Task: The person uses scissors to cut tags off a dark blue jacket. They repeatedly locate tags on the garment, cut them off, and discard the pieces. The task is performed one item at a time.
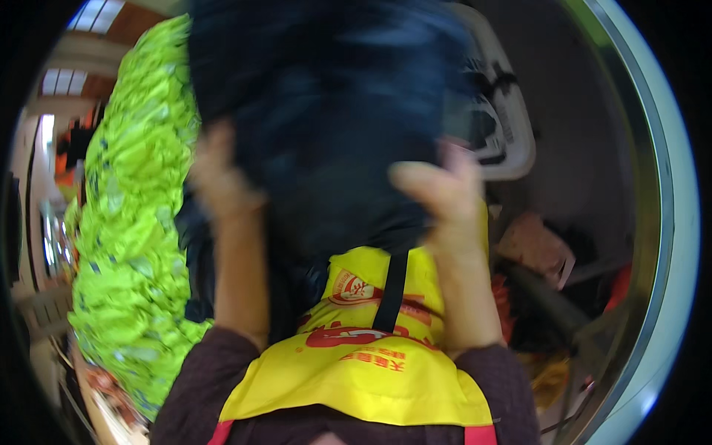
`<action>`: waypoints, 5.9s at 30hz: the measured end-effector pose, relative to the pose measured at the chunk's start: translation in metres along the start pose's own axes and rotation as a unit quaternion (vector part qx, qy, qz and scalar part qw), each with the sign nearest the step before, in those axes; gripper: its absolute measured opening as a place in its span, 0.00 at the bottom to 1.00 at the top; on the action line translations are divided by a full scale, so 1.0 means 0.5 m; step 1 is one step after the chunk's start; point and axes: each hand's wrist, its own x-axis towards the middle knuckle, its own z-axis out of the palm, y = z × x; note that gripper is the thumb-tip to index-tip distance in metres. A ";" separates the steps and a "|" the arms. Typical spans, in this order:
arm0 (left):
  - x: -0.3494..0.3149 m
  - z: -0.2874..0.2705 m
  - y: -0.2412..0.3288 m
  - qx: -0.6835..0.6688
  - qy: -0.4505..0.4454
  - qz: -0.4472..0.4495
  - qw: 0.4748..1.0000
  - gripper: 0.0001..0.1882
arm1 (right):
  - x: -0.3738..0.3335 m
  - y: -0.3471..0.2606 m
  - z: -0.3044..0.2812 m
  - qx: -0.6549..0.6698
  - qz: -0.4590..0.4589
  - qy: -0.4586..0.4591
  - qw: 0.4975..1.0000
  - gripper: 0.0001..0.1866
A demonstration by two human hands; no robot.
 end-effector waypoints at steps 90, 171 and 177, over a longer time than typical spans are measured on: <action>-0.220 0.053 -0.134 -0.266 -0.496 -0.261 0.784 0.13 | -0.369 -0.149 -0.172 -0.434 -0.150 -0.057 0.887 0.07; -0.310 0.111 0.003 0.078 -0.626 -0.161 0.759 0.10 | -0.321 -0.068 -0.228 -0.538 -0.005 0.109 0.836 0.14; -0.319 0.095 -0.004 0.078 -0.660 -0.194 0.722 0.09 | -0.335 -0.116 -0.198 -0.552 0.016 0.029 0.833 0.17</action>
